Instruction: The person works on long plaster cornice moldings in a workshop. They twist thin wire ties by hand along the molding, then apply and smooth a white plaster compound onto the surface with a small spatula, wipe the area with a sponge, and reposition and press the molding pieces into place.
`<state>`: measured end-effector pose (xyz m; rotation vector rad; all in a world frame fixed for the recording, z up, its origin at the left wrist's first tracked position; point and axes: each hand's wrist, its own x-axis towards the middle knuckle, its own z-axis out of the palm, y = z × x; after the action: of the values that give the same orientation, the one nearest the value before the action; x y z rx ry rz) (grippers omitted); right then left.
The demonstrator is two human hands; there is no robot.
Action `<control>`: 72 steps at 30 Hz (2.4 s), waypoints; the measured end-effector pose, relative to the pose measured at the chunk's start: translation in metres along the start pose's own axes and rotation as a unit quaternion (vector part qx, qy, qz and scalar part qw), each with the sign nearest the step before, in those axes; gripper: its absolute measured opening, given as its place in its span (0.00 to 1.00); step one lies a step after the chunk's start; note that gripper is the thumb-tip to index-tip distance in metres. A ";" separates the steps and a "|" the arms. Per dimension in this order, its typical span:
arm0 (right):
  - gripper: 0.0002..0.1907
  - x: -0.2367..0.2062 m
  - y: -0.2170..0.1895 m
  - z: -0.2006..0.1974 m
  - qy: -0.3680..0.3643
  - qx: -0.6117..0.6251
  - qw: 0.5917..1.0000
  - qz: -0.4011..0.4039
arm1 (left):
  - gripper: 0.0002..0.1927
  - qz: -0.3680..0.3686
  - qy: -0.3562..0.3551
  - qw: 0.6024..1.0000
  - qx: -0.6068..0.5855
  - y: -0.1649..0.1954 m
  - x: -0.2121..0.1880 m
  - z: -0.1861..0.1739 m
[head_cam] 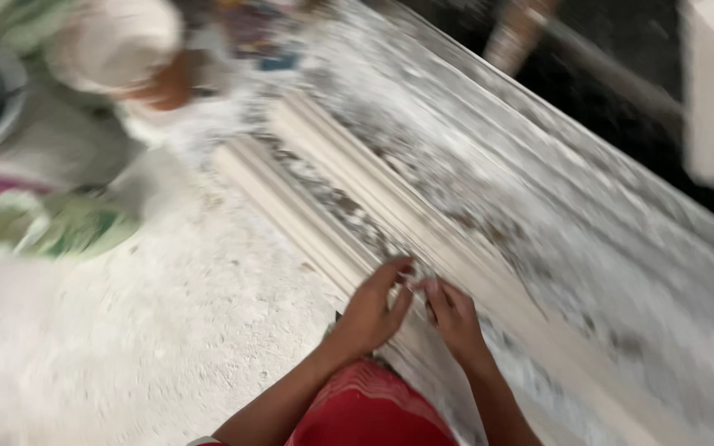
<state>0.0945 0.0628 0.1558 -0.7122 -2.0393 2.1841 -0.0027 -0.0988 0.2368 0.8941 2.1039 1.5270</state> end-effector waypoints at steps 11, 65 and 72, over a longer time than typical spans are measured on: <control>0.19 0.066 0.006 0.064 -0.222 -0.035 0.974 0.004 | 0.17 -0.010 0.114 0.993 0.043 -0.003 -0.033 -0.075; 0.20 0.056 0.036 0.066 0.025 0.051 0.996 -0.070 | 0.06 0.123 0.126 0.967 0.186 -0.061 -0.028 -0.039; 0.17 0.052 0.060 0.007 -0.040 -0.014 0.999 0.013 | 0.07 0.302 0.110 0.911 0.258 -0.050 -0.042 -0.026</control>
<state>0.0610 0.0678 0.0837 -0.6682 -2.1124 2.2373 -0.0025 -0.1566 0.1959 1.7692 2.6136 1.3833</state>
